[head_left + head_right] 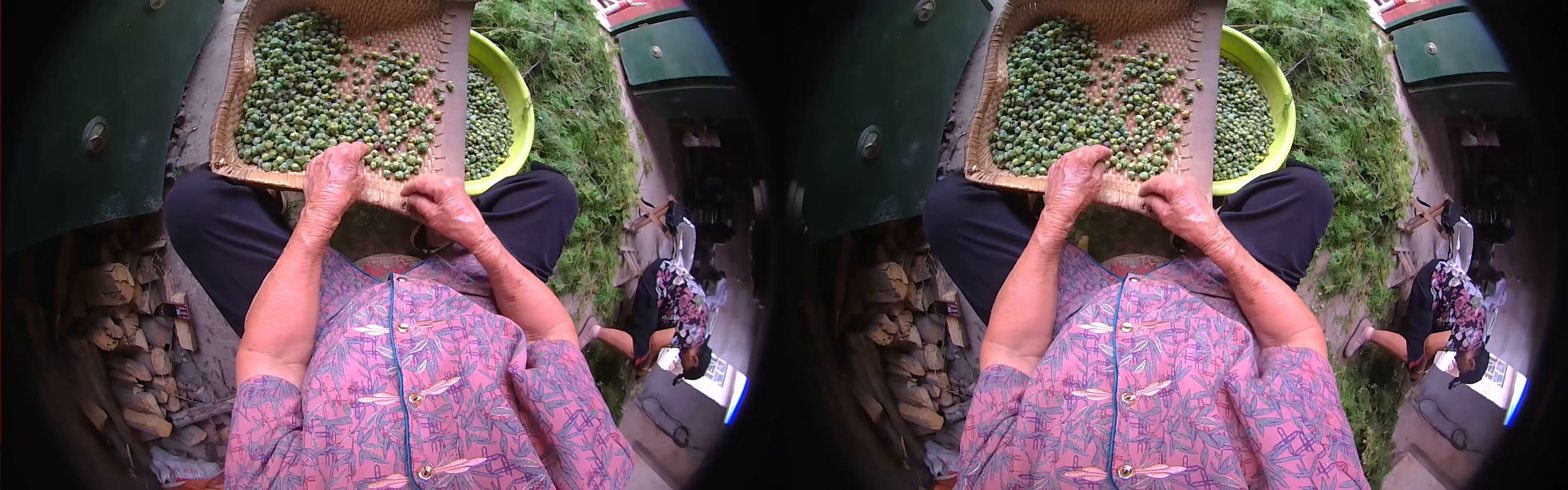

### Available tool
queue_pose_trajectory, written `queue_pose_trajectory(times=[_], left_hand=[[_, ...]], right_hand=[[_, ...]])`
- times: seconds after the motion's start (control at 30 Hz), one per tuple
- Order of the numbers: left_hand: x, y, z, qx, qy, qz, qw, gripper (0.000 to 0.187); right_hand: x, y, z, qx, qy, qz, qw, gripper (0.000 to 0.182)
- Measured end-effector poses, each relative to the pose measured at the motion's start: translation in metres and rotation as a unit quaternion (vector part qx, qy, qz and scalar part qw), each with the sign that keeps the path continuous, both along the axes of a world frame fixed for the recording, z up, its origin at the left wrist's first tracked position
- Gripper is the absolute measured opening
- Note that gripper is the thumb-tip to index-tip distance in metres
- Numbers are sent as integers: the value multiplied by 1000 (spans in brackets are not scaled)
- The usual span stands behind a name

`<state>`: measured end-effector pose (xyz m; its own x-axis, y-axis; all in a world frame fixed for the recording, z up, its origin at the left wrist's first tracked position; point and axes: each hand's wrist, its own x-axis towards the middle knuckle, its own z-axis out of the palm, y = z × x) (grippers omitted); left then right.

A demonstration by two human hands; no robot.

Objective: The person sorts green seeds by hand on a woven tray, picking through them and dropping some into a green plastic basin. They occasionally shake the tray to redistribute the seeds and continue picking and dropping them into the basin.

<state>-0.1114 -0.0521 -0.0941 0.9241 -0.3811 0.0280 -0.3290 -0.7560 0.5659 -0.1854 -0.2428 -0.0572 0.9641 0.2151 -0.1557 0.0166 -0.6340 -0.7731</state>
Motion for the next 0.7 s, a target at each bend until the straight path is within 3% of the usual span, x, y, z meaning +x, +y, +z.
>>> queue_pose_trajectory(times=[0.1,0.2,0.7], left_hand=[[2,-2,-2,-39,17,47,998,20],[3,0,4,-33,23,36,999,21],[4,-2,10,11,75,35,996,19]], right_hand=[[13,-19,-31,-66,-101,-104,987,11],[21,-23,-48,-162,-116,-142,970,10],[32,8,-57,-130,-139,-99,977,12]])
